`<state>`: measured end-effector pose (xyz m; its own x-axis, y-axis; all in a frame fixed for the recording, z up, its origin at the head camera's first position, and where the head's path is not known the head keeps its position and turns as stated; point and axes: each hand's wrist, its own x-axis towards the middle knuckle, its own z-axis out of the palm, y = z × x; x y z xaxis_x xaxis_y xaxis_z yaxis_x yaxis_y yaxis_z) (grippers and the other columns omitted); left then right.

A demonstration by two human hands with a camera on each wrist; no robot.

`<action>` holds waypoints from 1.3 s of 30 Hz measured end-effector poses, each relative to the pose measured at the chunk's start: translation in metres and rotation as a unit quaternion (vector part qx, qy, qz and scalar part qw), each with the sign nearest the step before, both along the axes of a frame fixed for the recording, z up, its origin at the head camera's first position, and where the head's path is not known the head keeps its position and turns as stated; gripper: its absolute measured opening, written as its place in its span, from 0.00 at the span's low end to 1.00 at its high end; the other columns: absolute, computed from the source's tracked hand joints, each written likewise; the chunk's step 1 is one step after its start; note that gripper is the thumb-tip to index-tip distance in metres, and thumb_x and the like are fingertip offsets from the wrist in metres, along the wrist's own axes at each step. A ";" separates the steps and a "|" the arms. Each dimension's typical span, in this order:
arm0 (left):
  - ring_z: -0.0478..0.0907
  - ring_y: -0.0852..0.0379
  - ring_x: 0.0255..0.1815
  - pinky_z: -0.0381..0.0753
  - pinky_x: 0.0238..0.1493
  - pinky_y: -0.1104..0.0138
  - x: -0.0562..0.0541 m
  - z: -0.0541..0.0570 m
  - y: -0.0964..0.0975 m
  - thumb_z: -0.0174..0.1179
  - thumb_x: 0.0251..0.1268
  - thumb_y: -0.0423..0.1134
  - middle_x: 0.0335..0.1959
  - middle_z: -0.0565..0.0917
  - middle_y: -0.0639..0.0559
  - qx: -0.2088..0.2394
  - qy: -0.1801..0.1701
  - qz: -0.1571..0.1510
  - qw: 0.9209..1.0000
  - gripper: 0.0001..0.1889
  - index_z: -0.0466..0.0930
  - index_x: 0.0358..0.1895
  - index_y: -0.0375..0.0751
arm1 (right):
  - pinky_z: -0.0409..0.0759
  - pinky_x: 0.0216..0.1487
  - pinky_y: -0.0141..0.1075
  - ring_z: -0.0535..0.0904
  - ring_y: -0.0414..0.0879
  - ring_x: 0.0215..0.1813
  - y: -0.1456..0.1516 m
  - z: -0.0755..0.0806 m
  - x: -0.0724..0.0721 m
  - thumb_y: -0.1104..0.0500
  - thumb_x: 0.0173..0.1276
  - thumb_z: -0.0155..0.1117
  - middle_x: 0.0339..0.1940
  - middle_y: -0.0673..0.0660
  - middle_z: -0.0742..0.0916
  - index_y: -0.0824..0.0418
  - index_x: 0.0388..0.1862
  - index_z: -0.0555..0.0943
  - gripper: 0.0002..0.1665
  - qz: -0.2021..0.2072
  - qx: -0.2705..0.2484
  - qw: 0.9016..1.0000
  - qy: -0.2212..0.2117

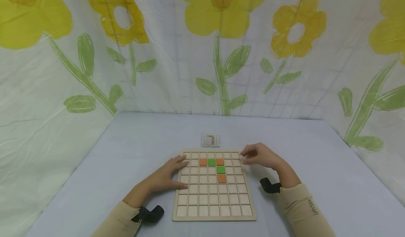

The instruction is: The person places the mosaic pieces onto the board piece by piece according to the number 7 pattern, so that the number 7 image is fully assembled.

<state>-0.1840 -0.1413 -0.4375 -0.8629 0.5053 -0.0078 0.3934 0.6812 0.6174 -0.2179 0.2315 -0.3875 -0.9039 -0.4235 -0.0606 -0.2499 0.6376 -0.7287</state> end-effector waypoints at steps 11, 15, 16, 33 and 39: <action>0.46 0.42 0.76 0.49 0.73 0.45 -0.001 0.000 -0.001 0.68 0.42 0.62 0.74 0.55 0.51 -0.006 0.003 -0.001 1.000 0.47 0.65 0.68 0.46 | 0.76 0.42 0.34 0.77 0.44 0.42 0.021 -0.009 -0.008 0.55 0.56 0.71 0.45 0.60 0.84 0.66 0.45 0.82 0.21 -0.084 0.009 0.996 0.001; 0.46 0.41 0.76 0.49 0.72 0.44 -0.001 0.000 -0.001 0.68 0.42 0.63 0.74 0.55 0.51 -0.003 0.002 -0.003 1.000 0.47 0.64 0.68 0.46 | 0.76 0.41 0.34 0.77 0.44 0.41 0.026 -0.013 -0.009 0.55 0.55 0.71 0.41 0.59 0.85 0.66 0.46 0.82 0.21 -0.101 0.013 0.995 0.003; 0.45 0.41 0.76 0.49 0.72 0.44 -0.001 0.000 -0.001 0.68 0.42 0.63 0.74 0.55 0.51 -0.004 0.002 -0.003 1.000 0.47 0.64 0.68 0.47 | 0.76 0.41 0.34 0.77 0.44 0.40 0.027 -0.014 -0.010 0.56 0.55 0.71 0.40 0.59 0.85 0.66 0.46 0.82 0.21 -0.105 0.011 0.994 0.002; 0.44 0.42 0.76 0.48 0.73 0.44 0.000 0.001 -0.001 0.67 0.41 0.64 0.75 0.54 0.52 -0.009 -0.007 0.001 1.000 0.47 0.64 0.68 0.48 | 0.75 0.34 0.31 0.75 0.41 0.35 0.036 -0.032 -0.015 0.61 0.53 0.72 0.33 0.56 0.84 0.68 0.44 0.83 0.20 -0.126 -0.004 0.992 0.002; 0.44 0.42 0.76 0.48 0.73 0.44 0.000 0.001 -0.002 0.67 0.42 0.63 0.75 0.54 0.53 -0.009 -0.006 0.000 1.000 0.47 0.64 0.68 0.48 | 0.75 0.33 0.29 0.75 0.40 0.34 0.036 -0.033 -0.016 0.62 0.53 0.72 0.32 0.55 0.84 0.70 0.44 0.82 0.19 -0.124 -0.004 0.992 0.004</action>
<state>-0.1839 -0.1435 -0.4363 -0.8623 0.5057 -0.0266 0.3868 0.6917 0.6099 -0.2342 0.2672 -0.4206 -0.9807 -0.1889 -0.0512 -0.0917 0.6745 -0.7325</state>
